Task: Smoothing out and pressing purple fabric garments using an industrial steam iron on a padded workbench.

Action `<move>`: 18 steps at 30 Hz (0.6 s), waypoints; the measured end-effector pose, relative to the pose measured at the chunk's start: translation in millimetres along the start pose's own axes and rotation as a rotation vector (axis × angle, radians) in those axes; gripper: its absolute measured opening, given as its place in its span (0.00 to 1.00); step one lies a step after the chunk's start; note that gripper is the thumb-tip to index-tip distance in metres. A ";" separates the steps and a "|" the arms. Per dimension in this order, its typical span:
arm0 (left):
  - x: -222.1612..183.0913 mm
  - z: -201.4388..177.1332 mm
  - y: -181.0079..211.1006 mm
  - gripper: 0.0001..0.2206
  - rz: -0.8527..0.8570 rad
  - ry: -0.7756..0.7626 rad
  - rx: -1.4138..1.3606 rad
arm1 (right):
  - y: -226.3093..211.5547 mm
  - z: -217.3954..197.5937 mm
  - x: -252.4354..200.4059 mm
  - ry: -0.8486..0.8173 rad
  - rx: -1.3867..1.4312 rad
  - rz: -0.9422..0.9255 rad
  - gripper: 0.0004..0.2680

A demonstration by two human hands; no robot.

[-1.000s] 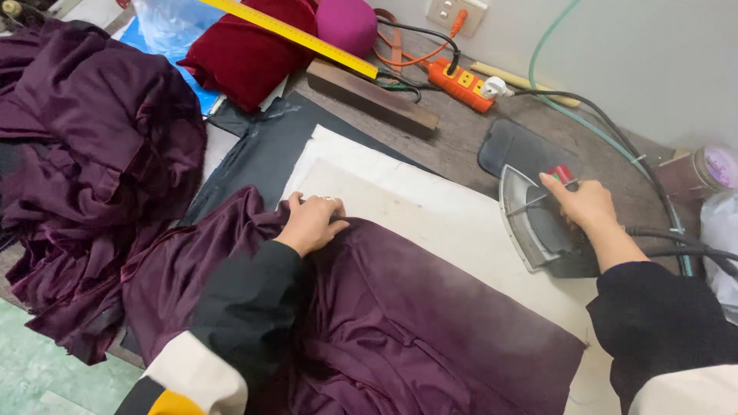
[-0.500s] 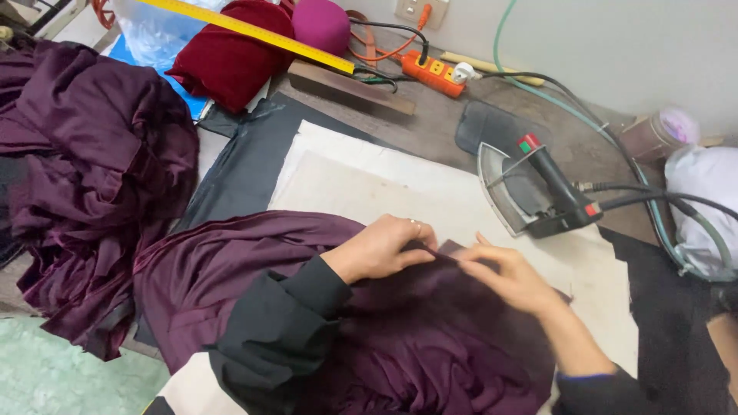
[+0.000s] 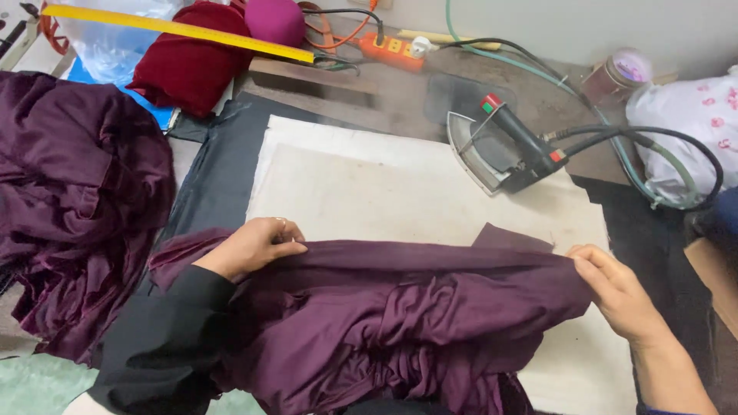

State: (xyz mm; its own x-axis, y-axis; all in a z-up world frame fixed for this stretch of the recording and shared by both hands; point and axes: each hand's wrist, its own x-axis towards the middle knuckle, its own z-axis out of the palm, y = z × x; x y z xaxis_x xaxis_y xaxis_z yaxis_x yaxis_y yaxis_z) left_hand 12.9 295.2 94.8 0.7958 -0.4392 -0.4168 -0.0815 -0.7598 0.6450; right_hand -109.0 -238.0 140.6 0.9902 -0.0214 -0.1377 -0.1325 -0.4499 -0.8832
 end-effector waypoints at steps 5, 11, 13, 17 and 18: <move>-5.5 16.6 -1.7 0.09 0.085 0.057 0.159 | 13.9 10.9 -2.4 -0.059 -0.039 0.137 0.11; -5.3 30.0 -8.7 0.10 0.090 0.072 0.340 | 1.0 22.3 -12.1 -0.127 -0.085 0.269 0.08; -8.5 26.4 -8.0 0.07 0.113 0.083 0.370 | 2.8 23.5 -17.1 -0.151 -0.093 0.333 0.07; -19.2 8.8 1.8 0.03 0.197 0.298 0.306 | 17.8 26.4 -25.9 -0.351 -0.034 0.391 0.14; -22.7 2.2 5.2 0.02 0.242 0.409 0.247 | 14.9 29.5 -28.0 -0.397 -0.075 0.420 0.17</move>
State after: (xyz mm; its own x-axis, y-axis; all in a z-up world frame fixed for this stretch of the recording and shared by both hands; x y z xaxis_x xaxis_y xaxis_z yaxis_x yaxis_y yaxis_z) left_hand -6.9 300.2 106.2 0.9014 -0.4311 0.0403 -0.3916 -0.7718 0.5011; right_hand -140.0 -217.7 118.1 0.7593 0.1185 -0.6399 -0.4929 -0.5373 -0.6844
